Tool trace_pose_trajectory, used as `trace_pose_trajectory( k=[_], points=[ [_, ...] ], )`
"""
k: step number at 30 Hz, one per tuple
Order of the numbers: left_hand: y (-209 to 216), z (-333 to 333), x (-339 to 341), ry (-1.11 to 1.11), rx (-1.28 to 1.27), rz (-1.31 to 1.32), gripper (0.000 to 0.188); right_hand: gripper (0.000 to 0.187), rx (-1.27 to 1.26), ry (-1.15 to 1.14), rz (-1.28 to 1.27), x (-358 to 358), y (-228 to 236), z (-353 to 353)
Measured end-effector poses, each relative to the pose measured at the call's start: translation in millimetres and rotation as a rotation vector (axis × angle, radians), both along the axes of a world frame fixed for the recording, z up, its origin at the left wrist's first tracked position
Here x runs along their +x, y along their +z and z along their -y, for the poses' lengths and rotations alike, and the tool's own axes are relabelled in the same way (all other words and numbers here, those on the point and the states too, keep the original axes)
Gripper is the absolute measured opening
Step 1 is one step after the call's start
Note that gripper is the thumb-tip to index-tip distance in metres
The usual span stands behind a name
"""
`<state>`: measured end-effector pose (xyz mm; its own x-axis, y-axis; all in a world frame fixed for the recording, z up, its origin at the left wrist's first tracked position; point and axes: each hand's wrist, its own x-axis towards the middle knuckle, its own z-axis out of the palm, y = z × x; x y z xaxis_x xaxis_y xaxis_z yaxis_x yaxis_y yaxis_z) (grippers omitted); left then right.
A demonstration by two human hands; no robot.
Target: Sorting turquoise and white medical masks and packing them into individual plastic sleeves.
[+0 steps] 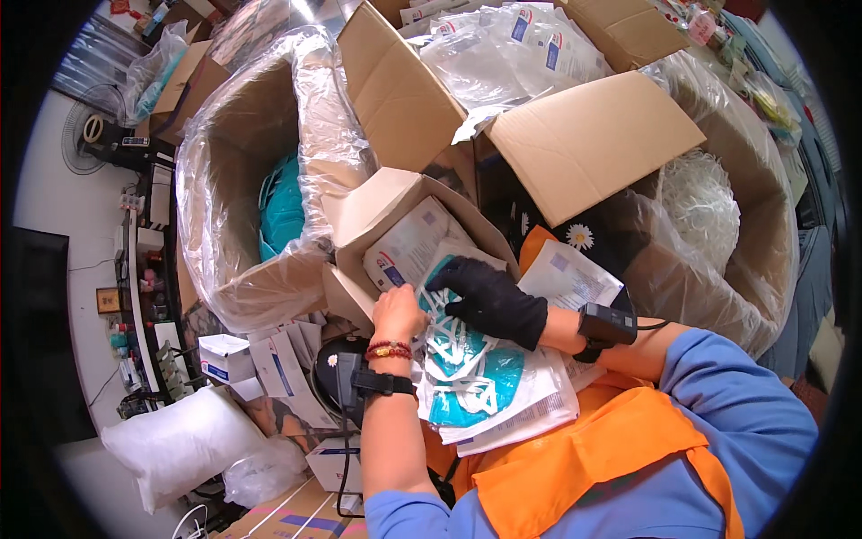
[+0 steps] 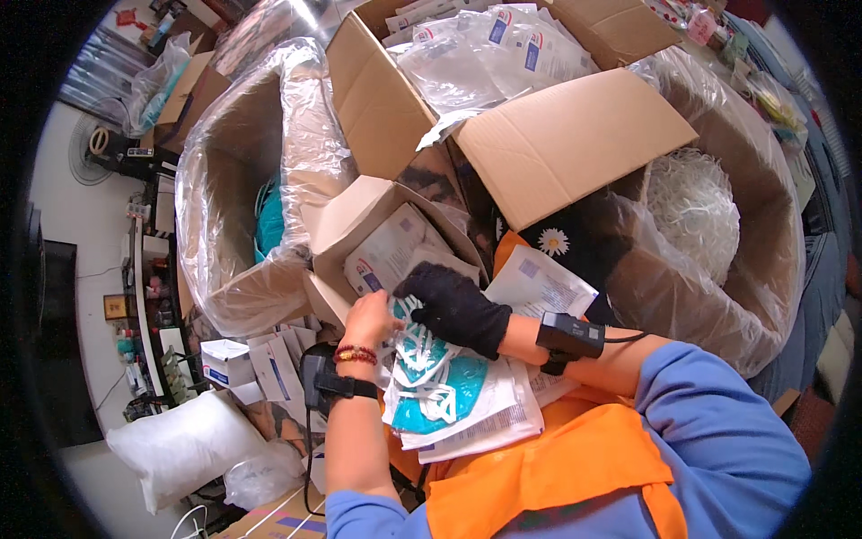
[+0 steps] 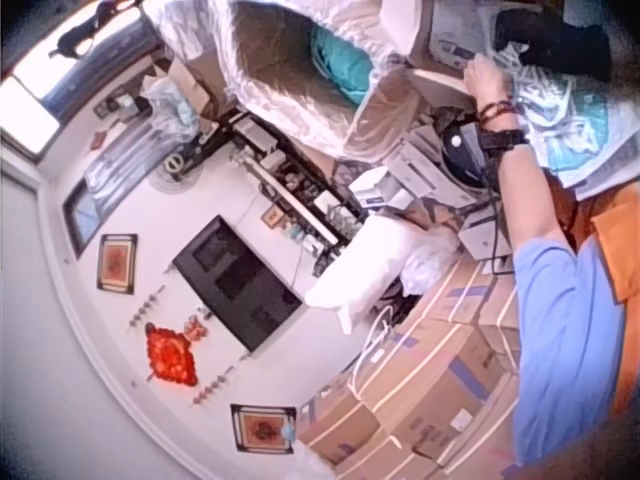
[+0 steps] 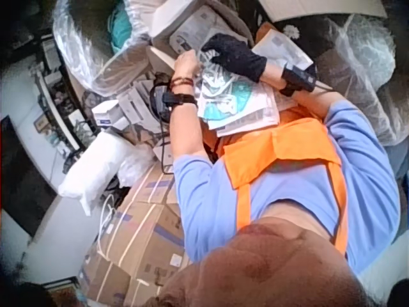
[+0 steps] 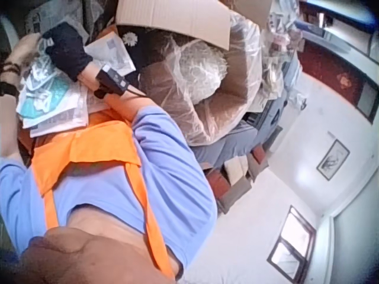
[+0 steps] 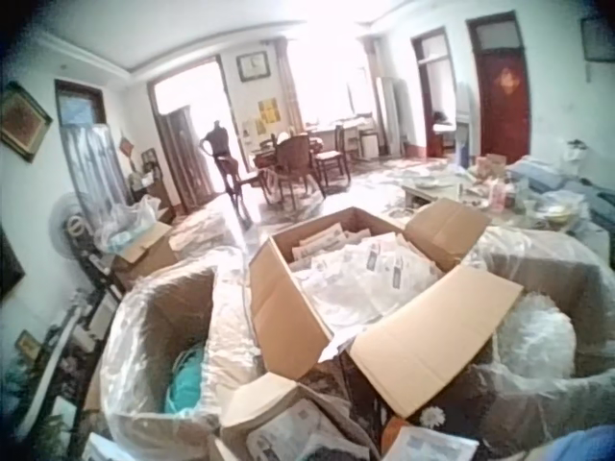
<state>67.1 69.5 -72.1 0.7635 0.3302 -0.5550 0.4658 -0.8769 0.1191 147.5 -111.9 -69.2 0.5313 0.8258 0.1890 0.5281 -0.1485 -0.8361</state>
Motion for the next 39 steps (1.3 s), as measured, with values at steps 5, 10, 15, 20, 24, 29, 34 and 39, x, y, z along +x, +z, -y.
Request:
trace_pose_trajectory(
  k=[5, 10, 15, 20, 24, 29, 34, 39],
  points=[
    [32, 12, -7, 0.150, -0.141, 0.410, 0.033, 0.040, 0.012, -0.106, 0.536, 12, 24, -21],
    [50, 8, -23, 0.220, -0.372, 0.745, 0.033, 0.020, -0.171, 0.022, 0.284, 34, 15, -26],
    [44, 6, -35, 0.609, -0.642, 0.868, 0.031, 0.012, -0.064, -0.177, 0.053, 45, 8, -24],
    [40, 6, -34, 0.818, -0.886, 0.773, 0.019, 0.011, -0.055, -0.125, -0.010, 40, 24, -24],
    [31, 19, -23, 0.634, -0.811, 0.943, 0.017, 0.011, -0.110, -0.022, 0.092, 34, 27, -25],
    [44, 28, -15, 0.409, -0.442, 1.025, 0.014, 0.010, -0.065, -0.143, 0.126, 32, 18, -23],
    [43, 30, -17, 0.381, -0.392, 1.015, 0.013, 0.009, -0.046, -0.188, 0.087, 32, 19, -26],
    [53, 36, -14, 0.362, -0.462, 1.060, 0.014, 0.018, 0.093, 0.105, 0.379, 43, 19, -33]
  ],
)
